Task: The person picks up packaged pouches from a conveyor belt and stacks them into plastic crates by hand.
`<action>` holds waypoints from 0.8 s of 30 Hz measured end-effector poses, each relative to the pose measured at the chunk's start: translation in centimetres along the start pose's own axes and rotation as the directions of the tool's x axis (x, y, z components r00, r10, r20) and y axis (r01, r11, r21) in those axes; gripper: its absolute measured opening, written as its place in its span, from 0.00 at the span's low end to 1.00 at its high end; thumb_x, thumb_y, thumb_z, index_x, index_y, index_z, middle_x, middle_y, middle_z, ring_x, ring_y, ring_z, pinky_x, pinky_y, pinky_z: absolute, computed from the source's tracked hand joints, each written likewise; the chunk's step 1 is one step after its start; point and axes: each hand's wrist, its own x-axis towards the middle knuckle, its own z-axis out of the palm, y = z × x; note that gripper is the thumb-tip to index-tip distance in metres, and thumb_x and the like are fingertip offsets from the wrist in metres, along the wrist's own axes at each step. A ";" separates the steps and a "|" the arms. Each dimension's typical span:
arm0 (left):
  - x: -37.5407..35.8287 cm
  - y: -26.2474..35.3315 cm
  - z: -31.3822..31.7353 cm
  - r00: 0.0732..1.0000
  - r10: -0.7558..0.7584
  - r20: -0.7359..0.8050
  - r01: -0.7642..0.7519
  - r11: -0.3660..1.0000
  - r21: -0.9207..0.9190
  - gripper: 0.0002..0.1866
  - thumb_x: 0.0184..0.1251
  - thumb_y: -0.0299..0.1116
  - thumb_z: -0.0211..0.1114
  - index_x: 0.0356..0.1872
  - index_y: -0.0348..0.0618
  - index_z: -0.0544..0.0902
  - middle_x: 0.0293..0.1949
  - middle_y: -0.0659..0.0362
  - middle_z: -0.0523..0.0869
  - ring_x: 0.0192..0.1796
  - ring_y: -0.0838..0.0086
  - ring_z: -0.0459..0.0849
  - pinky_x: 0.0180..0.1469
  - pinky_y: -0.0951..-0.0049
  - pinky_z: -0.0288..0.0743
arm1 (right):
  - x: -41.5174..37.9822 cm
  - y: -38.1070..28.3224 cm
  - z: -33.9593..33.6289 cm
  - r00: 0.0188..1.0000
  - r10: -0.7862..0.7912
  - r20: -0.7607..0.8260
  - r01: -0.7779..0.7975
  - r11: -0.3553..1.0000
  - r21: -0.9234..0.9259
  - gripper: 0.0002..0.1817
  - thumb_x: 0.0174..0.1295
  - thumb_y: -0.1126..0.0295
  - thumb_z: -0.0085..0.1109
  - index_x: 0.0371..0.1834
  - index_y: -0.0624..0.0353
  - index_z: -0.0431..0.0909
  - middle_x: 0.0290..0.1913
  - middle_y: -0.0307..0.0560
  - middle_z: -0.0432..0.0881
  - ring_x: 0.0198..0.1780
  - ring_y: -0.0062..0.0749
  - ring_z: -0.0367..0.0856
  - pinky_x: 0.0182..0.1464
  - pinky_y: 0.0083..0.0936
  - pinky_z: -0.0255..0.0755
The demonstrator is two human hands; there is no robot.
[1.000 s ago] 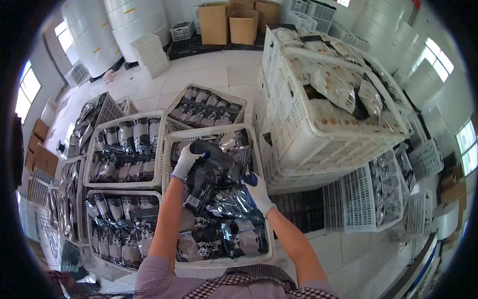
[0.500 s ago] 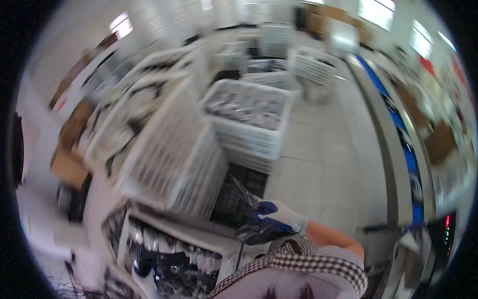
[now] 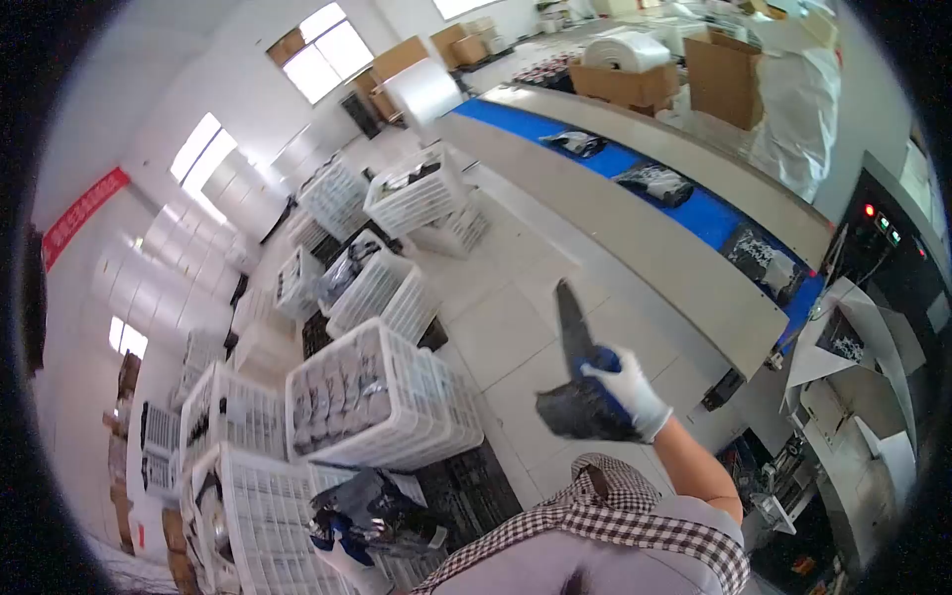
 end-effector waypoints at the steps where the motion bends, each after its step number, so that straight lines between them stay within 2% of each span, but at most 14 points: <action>1: 1.0 -0.3 2.7 0.997 0.035 0.062 -0.031 0.997 -0.063 0.18 0.50 0.22 0.69 0.45 0.34 0.79 0.36 0.58 0.83 0.38 0.70 0.81 0.43 0.71 0.75 | 1.8 -0.9 -2.0 0.992 -0.060 -0.110 0.055 0.998 -0.043 0.26 0.52 0.65 0.72 0.52 0.67 0.76 0.45 0.51 0.83 0.47 0.29 0.80 0.52 0.28 0.74; 3: 3.0 -2.1 8.0 0.978 0.114 0.176 -0.079 0.978 -0.194 0.14 0.54 0.21 0.67 0.44 0.34 0.80 0.34 0.60 0.82 0.36 0.74 0.80 0.40 0.74 0.74 | 2.7 -6.6 -4.9 0.873 -0.404 -0.274 0.314 0.895 -0.318 0.22 0.53 0.64 0.71 0.46 0.66 0.78 0.36 0.54 0.85 0.37 0.35 0.82 0.45 0.30 0.74; 5: 3.6 -1.4 14.4 0.955 0.144 0.260 -0.059 0.950 -0.308 0.14 0.57 0.21 0.65 0.45 0.32 0.80 0.40 0.56 0.84 0.40 0.72 0.81 0.46 0.71 0.76 | 5.5 -9.8 -7.0 0.849 -0.455 -0.269 0.214 0.761 -0.612 0.17 0.53 0.63 0.68 0.40 0.65 0.79 0.29 0.57 0.83 0.31 0.48 0.81 0.38 0.34 0.73; 6: 4.4 -1.6 17.1 0.919 0.146 0.366 -0.032 0.953 -0.300 0.14 0.57 0.21 0.65 0.46 0.32 0.80 0.41 0.55 0.84 0.41 0.71 0.82 0.47 0.70 0.76 | 6.4 -10.9 -6.9 0.789 -0.520 -0.327 0.160 0.687 -0.709 0.15 0.55 0.61 0.65 0.38 0.62 0.79 0.28 0.59 0.81 0.32 0.55 0.79 0.35 0.37 0.71; 7: 5.2 -2.1 19.8 0.873 0.148 0.465 -0.007 0.957 -0.291 0.15 0.58 0.21 0.64 0.47 0.31 0.80 0.42 0.54 0.85 0.42 0.70 0.82 0.49 0.69 0.76 | 8.1 -11.3 -7.1 0.791 -0.532 -0.301 0.074 0.573 -0.816 0.16 0.56 0.59 0.63 0.40 0.59 0.78 0.29 0.59 0.82 0.32 0.53 0.81 0.35 0.41 0.73; 10: 6.7 -4.5 27.4 0.781 0.158 0.605 -0.024 0.975 -0.223 0.17 0.61 0.22 0.64 0.52 0.32 0.77 0.47 0.54 0.83 0.45 0.69 0.82 0.52 0.67 0.76 | 15.9 -8.5 -7.0 0.864 -0.442 -0.241 -0.116 0.291 -0.950 0.16 0.58 0.61 0.57 0.45 0.58 0.75 0.28 0.54 0.84 0.32 0.48 0.85 0.36 0.40 0.77; 11: 6.4 -4.0 30.0 0.770 0.154 0.619 0.004 0.969 -0.246 0.16 0.61 0.21 0.63 0.51 0.32 0.78 0.46 0.54 0.84 0.44 0.69 0.82 0.50 0.68 0.76 | 19.0 -7.6 -6.4 0.924 -0.219 -0.314 -0.243 0.299 -0.923 0.16 0.56 0.64 0.58 0.47 0.57 0.75 0.31 0.55 0.84 0.36 0.49 0.85 0.38 0.40 0.77; 12: 5.5 -2.8 33.0 0.759 0.146 0.634 0.034 0.964 -0.263 0.14 0.62 0.21 0.62 0.49 0.31 0.79 0.45 0.54 0.84 0.44 0.70 0.82 0.49 0.69 0.76 | 23.0 -4.5 -6.6 0.931 -0.147 -0.334 -0.285 0.279 -0.917 0.15 0.56 0.64 0.57 0.46 0.56 0.76 0.33 0.53 0.85 0.38 0.48 0.86 0.40 0.40 0.78; 14: 6.1 -3.2 37.8 0.729 0.122 0.674 0.113 0.949 -0.294 0.12 0.65 0.22 0.60 0.49 0.31 0.78 0.45 0.54 0.84 0.44 0.72 0.82 0.49 0.70 0.76 | 28.7 1.4 -6.2 0.926 -0.151 -0.346 -0.274 0.359 -0.892 0.15 0.58 0.59 0.56 0.43 0.57 0.77 0.37 0.54 0.85 0.41 0.47 0.85 0.42 0.41 0.77; 15: 7.3 -4.2 40.0 0.707 0.138 0.694 0.097 0.953 -0.288 0.13 0.65 0.22 0.60 0.50 0.31 0.77 0.45 0.55 0.83 0.45 0.72 0.81 0.50 0.70 0.76 | 31.5 3.8 -5.7 0.941 -0.098 -0.324 -0.286 0.282 -0.916 0.18 0.58 0.57 0.58 0.45 0.56 0.76 0.39 0.52 0.85 0.44 0.45 0.84 0.43 0.39 0.77; 17: 9.6 -5.5 44.4 0.649 0.171 0.742 0.062 0.959 -0.276 0.13 0.66 0.23 0.60 0.51 0.32 0.76 0.46 0.55 0.82 0.47 0.73 0.81 0.52 0.71 0.75 | 34.8 5.3 -3.5 0.941 -0.011 -0.338 -0.321 0.286 -0.903 0.20 0.57 0.55 0.59 0.47 0.56 0.76 0.41 0.51 0.85 0.46 0.44 0.84 0.45 0.38 0.77; 19: 10.6 -4.8 49.2 0.613 0.098 0.784 0.227 0.928 -0.294 0.12 0.68 0.24 0.60 0.50 0.34 0.76 0.47 0.56 0.81 0.48 0.73 0.80 0.53 0.69 0.75 | 38.4 6.5 -2.1 0.916 0.066 -0.395 -0.394 0.317 -0.863 0.22 0.57 0.53 0.60 0.48 0.56 0.75 0.42 0.50 0.85 0.46 0.44 0.84 0.46 0.37 0.77; 21: 12.5 -5.9 54.0 0.556 0.059 0.829 0.359 0.883 -0.304 0.11 0.67 0.25 0.60 0.49 0.35 0.77 0.47 0.56 0.81 0.48 0.72 0.80 0.53 0.69 0.75 | 41.7 6.9 -1.6 0.898 0.035 -0.439 -0.420 0.370 -0.828 0.21 0.57 0.54 0.60 0.47 0.57 0.75 0.40 0.53 0.85 0.45 0.46 0.84 0.46 0.39 0.77; 24: 14.3 -7.3 61.8 0.518 0.079 0.852 0.414 0.848 -0.331 0.11 0.67 0.26 0.61 0.49 0.36 0.77 0.48 0.55 0.82 0.48 0.70 0.80 0.53 0.68 0.76 | 45.3 5.7 -0.3 0.848 0.047 -0.528 -0.491 0.444 -0.749 0.21 0.57 0.54 0.59 0.46 0.58 0.76 0.38 0.54 0.85 0.44 0.48 0.84 0.45 0.40 0.77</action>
